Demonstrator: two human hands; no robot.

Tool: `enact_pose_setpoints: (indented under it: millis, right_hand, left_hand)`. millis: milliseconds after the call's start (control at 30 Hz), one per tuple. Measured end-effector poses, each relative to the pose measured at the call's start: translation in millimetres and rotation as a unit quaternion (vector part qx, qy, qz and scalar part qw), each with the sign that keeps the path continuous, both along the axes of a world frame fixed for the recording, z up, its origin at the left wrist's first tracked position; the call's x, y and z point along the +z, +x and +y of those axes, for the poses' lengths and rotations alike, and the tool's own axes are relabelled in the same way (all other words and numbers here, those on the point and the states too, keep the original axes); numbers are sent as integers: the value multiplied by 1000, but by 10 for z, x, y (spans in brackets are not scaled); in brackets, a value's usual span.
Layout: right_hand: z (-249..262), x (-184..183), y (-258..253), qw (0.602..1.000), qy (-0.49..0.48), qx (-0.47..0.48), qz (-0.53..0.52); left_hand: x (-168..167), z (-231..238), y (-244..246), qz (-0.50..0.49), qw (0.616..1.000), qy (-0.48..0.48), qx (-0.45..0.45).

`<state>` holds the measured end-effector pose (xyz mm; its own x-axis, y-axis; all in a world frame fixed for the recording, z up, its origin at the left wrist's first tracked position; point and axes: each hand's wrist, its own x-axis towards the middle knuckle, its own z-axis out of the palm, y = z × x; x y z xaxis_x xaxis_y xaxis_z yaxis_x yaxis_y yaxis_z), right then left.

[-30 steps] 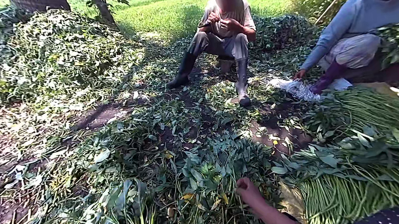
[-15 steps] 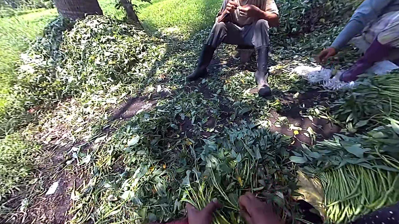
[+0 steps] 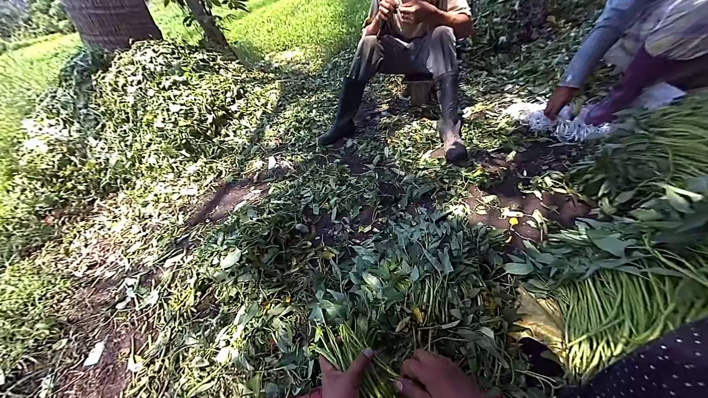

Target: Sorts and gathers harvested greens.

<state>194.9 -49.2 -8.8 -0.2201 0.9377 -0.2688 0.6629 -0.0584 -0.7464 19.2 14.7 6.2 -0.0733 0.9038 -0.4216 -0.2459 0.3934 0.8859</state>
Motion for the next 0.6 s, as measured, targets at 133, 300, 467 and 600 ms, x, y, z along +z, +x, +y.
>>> enact_pose_setpoints:
  millis: [133,300,467,600]
  right_hand:
    - [32,25,-46,999,29,-23,-25]
    - [28,5,-60,996,-42,10,-72]
    - [-96,-397,58,988,-114,43,-91]
    - [-114,-586,178,981,-144,56,-117]
  left_hand:
    - [14,17,-43,17,1000,21,8]
    - [54,23,15,73,992,65,80]
    - [36,56,-94,114,982,84,121]
    - [-87,-16,-74,142,980,73,121]
